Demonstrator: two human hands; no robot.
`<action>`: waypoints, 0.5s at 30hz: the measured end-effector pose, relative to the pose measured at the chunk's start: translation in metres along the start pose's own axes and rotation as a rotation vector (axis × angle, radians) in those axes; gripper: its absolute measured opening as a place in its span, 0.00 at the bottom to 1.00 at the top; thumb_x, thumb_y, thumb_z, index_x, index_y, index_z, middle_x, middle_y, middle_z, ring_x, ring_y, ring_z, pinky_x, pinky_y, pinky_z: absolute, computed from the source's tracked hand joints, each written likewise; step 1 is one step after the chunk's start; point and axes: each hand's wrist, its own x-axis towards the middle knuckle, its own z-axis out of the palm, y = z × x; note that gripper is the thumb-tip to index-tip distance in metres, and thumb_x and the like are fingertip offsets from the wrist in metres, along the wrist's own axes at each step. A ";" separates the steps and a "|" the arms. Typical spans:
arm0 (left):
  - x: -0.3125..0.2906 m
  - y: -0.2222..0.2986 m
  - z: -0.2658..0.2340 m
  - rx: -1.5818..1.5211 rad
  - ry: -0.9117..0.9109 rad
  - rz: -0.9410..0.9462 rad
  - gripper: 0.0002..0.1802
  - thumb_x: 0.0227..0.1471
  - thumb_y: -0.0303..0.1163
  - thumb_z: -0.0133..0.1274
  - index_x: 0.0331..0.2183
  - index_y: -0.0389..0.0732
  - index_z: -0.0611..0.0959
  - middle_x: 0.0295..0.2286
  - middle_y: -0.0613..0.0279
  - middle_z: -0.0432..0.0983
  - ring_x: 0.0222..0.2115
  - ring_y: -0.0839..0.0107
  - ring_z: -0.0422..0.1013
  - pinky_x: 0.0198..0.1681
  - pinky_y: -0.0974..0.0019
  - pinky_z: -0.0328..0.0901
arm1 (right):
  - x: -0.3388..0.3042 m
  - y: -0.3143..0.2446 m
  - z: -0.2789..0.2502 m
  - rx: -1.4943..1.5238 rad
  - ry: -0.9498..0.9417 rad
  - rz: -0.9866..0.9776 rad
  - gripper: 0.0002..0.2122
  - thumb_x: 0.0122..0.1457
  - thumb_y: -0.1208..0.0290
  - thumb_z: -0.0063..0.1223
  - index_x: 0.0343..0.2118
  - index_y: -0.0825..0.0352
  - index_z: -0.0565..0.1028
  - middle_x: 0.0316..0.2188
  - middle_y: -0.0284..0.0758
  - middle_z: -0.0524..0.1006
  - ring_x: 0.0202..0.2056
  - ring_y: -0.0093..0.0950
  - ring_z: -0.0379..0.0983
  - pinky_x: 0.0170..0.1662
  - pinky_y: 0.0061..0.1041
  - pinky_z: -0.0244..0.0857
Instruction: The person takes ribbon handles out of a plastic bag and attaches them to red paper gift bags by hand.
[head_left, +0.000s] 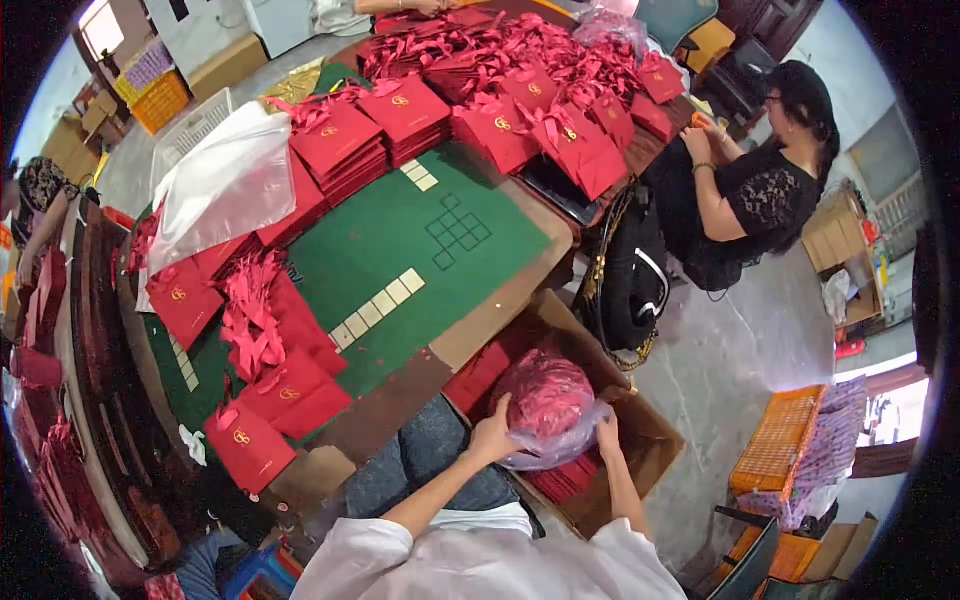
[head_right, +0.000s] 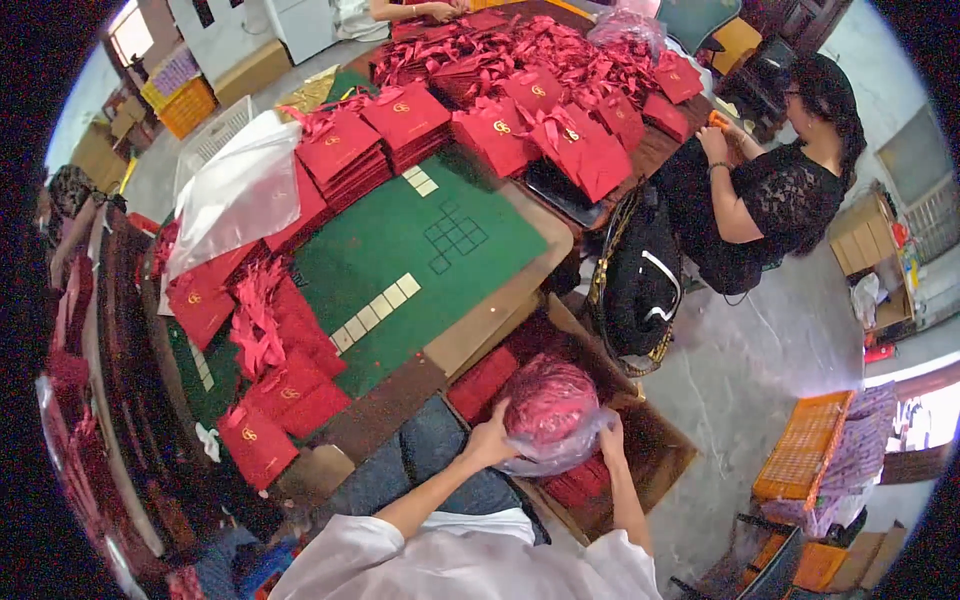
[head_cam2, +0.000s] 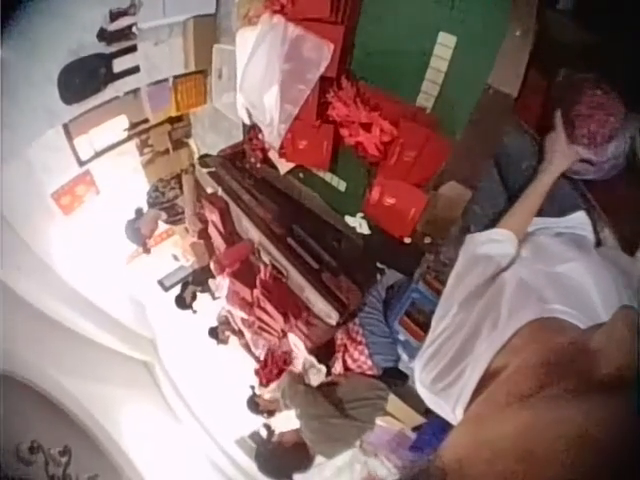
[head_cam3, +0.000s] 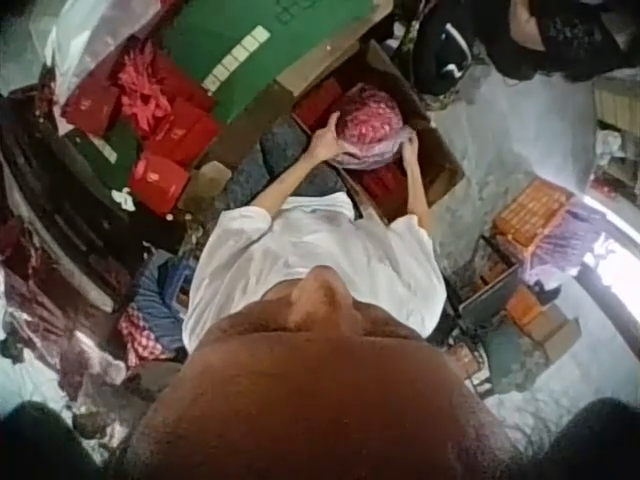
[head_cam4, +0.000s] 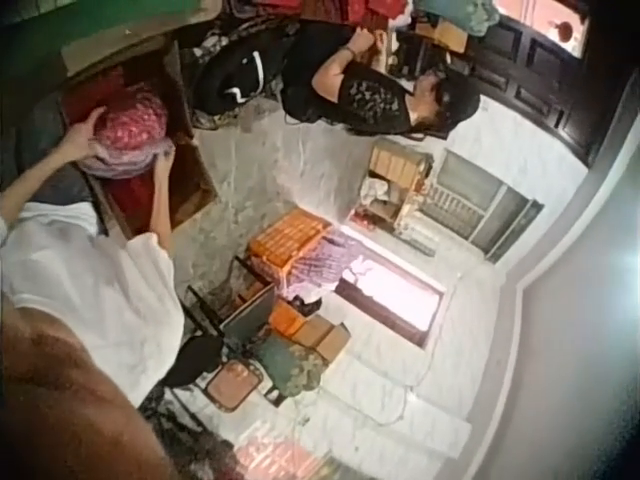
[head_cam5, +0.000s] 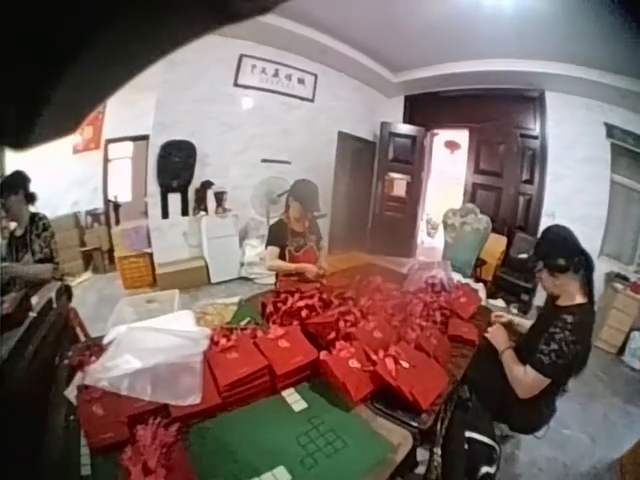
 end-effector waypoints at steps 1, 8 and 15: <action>-0.001 0.011 -0.001 0.117 -0.034 0.057 0.57 0.35 0.46 0.68 0.61 0.47 0.54 0.35 0.44 0.74 0.33 0.47 0.73 0.38 0.51 0.68 | 0.001 0.008 -0.009 -0.060 0.008 0.045 0.13 0.58 0.71 0.47 0.45 0.70 0.73 0.38 0.32 0.75 0.39 0.24 0.70 0.45 0.26 0.65; 0.018 0.006 0.031 -0.034 0.045 0.004 0.66 0.31 0.54 0.69 0.65 0.59 0.46 0.61 0.32 0.40 0.61 0.30 0.40 0.62 0.42 0.47 | 0.012 0.026 0.002 0.167 0.190 0.171 0.11 0.58 0.75 0.48 0.44 0.67 0.73 0.36 0.31 0.75 0.37 0.22 0.71 0.41 0.25 0.67; 0.087 -0.075 0.086 -0.901 -0.094 -0.325 0.57 0.43 0.51 0.64 0.64 0.40 0.50 0.60 0.54 0.57 0.59 0.63 0.56 0.61 0.62 0.53 | 0.069 0.017 0.029 0.584 0.251 -0.086 0.13 0.65 0.60 0.39 0.43 0.62 0.72 0.38 0.33 0.75 0.39 0.30 0.73 0.45 0.33 0.70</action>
